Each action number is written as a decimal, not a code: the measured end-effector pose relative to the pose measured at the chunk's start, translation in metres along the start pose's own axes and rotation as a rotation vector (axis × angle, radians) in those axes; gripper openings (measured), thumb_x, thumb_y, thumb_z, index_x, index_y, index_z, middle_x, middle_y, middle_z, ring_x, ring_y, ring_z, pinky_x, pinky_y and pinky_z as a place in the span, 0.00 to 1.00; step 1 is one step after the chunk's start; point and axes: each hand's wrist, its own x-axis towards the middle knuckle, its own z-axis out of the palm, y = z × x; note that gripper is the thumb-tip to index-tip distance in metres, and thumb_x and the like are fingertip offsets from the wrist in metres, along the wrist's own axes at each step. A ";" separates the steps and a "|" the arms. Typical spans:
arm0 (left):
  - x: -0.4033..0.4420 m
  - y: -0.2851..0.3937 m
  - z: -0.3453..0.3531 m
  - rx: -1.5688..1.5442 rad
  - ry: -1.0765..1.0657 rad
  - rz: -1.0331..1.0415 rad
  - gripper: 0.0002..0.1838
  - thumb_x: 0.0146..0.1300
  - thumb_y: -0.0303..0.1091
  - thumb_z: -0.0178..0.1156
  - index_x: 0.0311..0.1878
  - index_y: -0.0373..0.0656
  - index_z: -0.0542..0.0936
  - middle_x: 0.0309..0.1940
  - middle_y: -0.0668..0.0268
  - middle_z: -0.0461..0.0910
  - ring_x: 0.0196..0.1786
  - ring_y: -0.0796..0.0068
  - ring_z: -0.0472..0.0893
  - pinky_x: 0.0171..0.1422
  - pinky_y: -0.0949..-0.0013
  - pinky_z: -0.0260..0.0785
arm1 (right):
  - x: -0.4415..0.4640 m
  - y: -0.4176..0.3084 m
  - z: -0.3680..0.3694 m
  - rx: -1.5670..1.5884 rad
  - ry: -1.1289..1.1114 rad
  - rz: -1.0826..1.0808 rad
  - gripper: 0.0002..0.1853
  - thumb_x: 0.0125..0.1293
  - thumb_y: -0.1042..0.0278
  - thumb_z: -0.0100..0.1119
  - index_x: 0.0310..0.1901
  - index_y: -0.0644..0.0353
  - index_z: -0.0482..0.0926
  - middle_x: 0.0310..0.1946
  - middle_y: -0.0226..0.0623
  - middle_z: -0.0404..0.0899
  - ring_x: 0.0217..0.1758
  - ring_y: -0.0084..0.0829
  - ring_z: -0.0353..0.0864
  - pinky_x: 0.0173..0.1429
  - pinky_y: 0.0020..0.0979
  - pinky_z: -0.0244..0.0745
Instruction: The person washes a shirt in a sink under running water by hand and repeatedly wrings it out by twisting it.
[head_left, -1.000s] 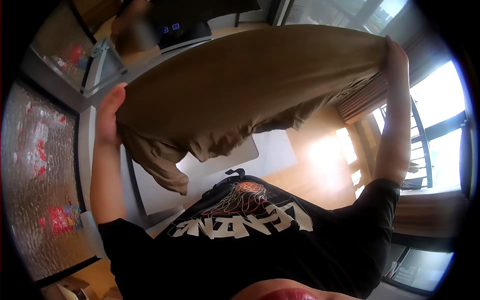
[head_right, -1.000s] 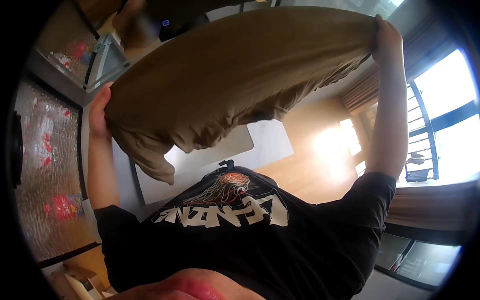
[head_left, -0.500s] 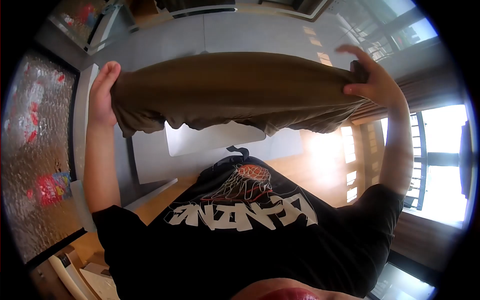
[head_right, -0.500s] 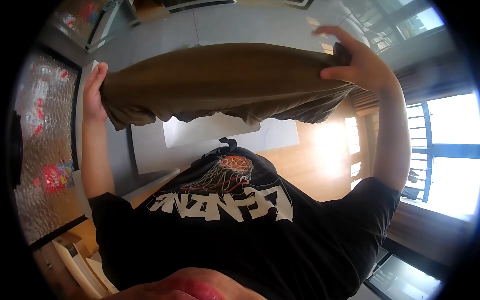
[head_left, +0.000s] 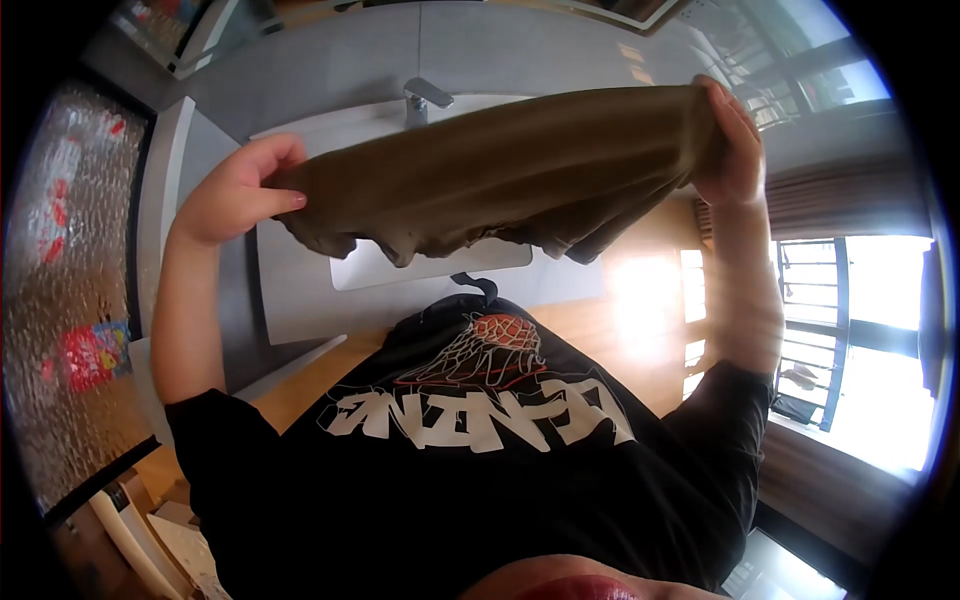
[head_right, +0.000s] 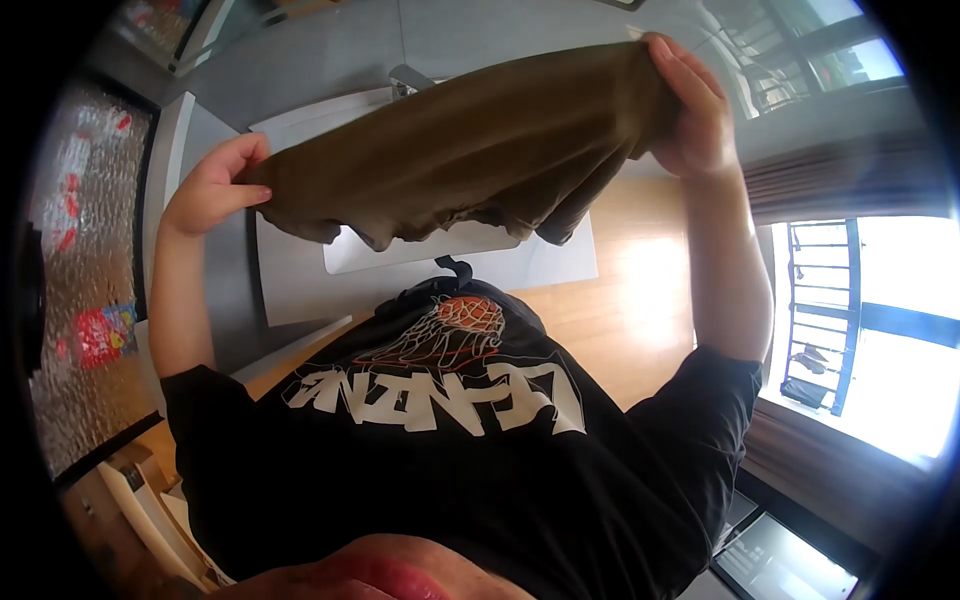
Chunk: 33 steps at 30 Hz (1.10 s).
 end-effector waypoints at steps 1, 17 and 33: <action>0.008 0.002 0.016 -0.077 0.053 0.029 0.19 0.55 0.22 0.63 0.50 0.41 0.71 0.47 0.71 0.72 0.48 0.83 0.71 0.54 0.77 0.65 | 0.008 0.006 0.010 0.071 0.043 -0.009 0.16 0.79 0.59 0.42 0.50 0.64 0.74 0.44 0.42 0.82 0.48 0.29 0.81 0.53 0.31 0.76; 0.096 0.021 0.114 -0.463 0.277 0.535 0.09 0.72 0.31 0.60 0.48 0.35 0.83 0.41 0.71 0.82 0.44 0.84 0.77 0.52 0.78 0.69 | 0.019 0.030 0.034 -0.531 0.610 0.017 0.16 0.73 0.59 0.60 0.48 0.66 0.81 0.38 0.31 0.82 0.39 0.20 0.79 0.43 0.24 0.75; 0.070 0.069 0.131 -0.654 0.244 0.441 0.13 0.73 0.35 0.60 0.52 0.36 0.81 0.43 0.68 0.84 0.45 0.81 0.80 0.52 0.75 0.72 | 0.007 0.015 0.080 -0.638 0.072 0.169 0.13 0.62 0.61 0.73 0.31 0.60 0.80 0.20 0.24 0.75 0.24 0.14 0.71 0.27 0.20 0.62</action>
